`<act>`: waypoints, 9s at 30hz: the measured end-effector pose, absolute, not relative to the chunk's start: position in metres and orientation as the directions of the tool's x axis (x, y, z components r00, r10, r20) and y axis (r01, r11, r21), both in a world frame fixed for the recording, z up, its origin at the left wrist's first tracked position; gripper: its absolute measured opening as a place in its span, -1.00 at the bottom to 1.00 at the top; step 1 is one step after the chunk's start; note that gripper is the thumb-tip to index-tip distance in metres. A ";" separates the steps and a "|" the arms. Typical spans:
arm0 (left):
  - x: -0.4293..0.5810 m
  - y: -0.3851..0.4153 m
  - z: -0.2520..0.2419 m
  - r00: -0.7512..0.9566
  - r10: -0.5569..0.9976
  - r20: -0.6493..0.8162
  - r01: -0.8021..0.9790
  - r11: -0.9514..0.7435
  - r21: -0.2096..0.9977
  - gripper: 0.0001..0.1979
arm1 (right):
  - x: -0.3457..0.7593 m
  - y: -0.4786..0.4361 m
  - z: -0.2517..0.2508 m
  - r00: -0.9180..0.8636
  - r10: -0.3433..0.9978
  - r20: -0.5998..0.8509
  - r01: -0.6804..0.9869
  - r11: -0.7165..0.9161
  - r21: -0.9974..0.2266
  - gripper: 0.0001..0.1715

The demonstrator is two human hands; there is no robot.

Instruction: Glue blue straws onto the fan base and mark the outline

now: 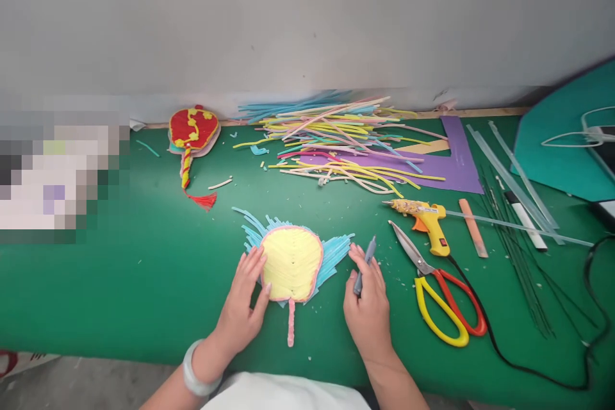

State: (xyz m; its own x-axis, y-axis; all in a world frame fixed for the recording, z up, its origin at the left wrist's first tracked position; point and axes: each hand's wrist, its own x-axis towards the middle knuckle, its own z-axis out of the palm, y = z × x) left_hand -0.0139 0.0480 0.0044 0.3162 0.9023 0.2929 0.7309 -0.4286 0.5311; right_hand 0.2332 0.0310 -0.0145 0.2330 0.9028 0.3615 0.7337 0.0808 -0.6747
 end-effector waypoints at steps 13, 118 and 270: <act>-0.030 0.055 0.001 -0.375 0.919 0.118 0.298 -0.001 0.955 -0.54 | 0.257 0.014 -0.027 0.048 0.940 0.337 0.928 0.082 -0.362 -0.60; 0.041 0.105 0.003 0.768 0.628 0.124 0.561 -0.754 0.343 -0.51 | 0.234 0.024 0.009 0.356 0.807 0.470 0.707 0.096 -0.701 -0.85; 0.043 0.107 0.003 0.762 0.643 0.072 0.597 -0.742 0.304 -0.50 | 0.220 0.037 0.005 0.328 0.845 0.422 0.659 0.115 -0.743 -0.85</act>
State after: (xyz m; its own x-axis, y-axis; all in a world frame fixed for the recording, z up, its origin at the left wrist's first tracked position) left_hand 0.0427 0.1070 0.0028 0.7622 0.6433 0.0723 0.5974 -0.7421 0.3041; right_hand 0.2196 0.0368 0.0046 0.3280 0.8453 0.4218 0.6589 0.1153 -0.7434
